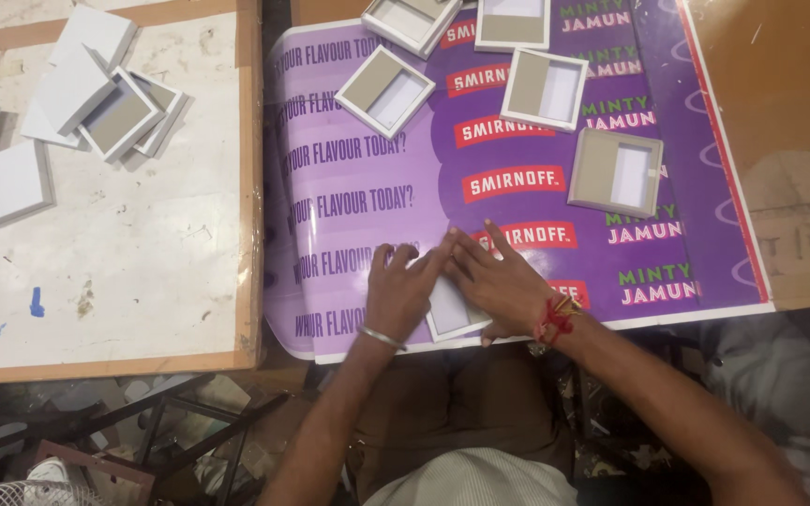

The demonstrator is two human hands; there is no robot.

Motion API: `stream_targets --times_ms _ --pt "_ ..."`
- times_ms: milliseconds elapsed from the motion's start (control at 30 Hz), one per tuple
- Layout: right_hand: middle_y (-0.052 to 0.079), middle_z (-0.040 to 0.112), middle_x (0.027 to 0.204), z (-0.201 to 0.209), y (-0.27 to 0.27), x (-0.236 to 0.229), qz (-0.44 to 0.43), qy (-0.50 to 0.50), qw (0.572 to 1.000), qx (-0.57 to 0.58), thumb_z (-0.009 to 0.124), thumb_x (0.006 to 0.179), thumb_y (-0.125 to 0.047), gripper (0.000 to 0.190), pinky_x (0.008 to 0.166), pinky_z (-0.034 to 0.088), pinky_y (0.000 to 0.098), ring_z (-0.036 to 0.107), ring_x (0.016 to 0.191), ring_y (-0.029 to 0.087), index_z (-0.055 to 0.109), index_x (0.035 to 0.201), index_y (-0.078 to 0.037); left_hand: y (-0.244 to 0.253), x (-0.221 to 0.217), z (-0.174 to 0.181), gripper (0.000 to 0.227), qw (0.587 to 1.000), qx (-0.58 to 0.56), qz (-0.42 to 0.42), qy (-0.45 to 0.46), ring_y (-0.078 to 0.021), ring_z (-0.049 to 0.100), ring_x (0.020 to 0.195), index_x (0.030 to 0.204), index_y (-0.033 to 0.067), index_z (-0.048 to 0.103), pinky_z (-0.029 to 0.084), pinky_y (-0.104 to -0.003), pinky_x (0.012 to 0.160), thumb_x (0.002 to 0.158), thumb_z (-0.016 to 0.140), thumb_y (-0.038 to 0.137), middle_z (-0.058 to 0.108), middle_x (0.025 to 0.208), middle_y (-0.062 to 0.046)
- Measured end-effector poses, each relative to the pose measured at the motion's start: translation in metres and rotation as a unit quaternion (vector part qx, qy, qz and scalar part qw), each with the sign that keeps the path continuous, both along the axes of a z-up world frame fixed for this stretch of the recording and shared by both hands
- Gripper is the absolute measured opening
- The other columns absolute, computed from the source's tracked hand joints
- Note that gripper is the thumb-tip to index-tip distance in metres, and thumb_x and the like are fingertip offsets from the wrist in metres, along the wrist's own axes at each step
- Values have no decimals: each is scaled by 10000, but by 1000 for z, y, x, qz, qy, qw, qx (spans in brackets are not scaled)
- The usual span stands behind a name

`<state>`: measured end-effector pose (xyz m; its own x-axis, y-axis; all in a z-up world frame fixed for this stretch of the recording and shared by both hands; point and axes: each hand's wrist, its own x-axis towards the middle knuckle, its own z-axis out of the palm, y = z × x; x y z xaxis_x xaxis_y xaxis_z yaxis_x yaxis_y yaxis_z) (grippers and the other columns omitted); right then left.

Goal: The person repeatedly picks up small square frames and presses them onto a purple Smirnoff Minty Jamun poster, aligning each frame over printed text blocks. The person handles frames one at a time, placing them in a grid-like pattern across the poster surface.

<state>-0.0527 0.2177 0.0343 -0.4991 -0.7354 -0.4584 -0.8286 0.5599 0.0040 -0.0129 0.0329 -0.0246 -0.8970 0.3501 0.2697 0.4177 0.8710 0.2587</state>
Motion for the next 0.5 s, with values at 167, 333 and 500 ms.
stream_targets --times_ms 167,333,500 --pt "235 327 1591 -22 0 17 -6 90 996 -30 877 685 -508 1140 1200 116 650 248 1498 404 317 1539 -3 26 46 5 672 997 36 59 44 -448 489 1415 1562 10 375 240 -637 1226 975 628 218 566 1443 -303" --pt "162 280 1671 -28 7 18 -70 19 997 -22 832 730 -453 1032 1168 92 736 228 1521 374 316 1552 -100 38 60 8 860 993 93 73 -14 -498 368 1468 1560 -40 325 155 -683 1206 930 636 456 412 1518 -353" --pt "166 309 1659 -32 9 19 -41 64 996 -43 814 756 -356 953 1115 130 768 261 1481 376 356 1557 -116 48 44 -9 985 991 85 83 -62 -469 319 1505 1570 -25 280 66 -727 1177 821 647 499 364 1563 -335"
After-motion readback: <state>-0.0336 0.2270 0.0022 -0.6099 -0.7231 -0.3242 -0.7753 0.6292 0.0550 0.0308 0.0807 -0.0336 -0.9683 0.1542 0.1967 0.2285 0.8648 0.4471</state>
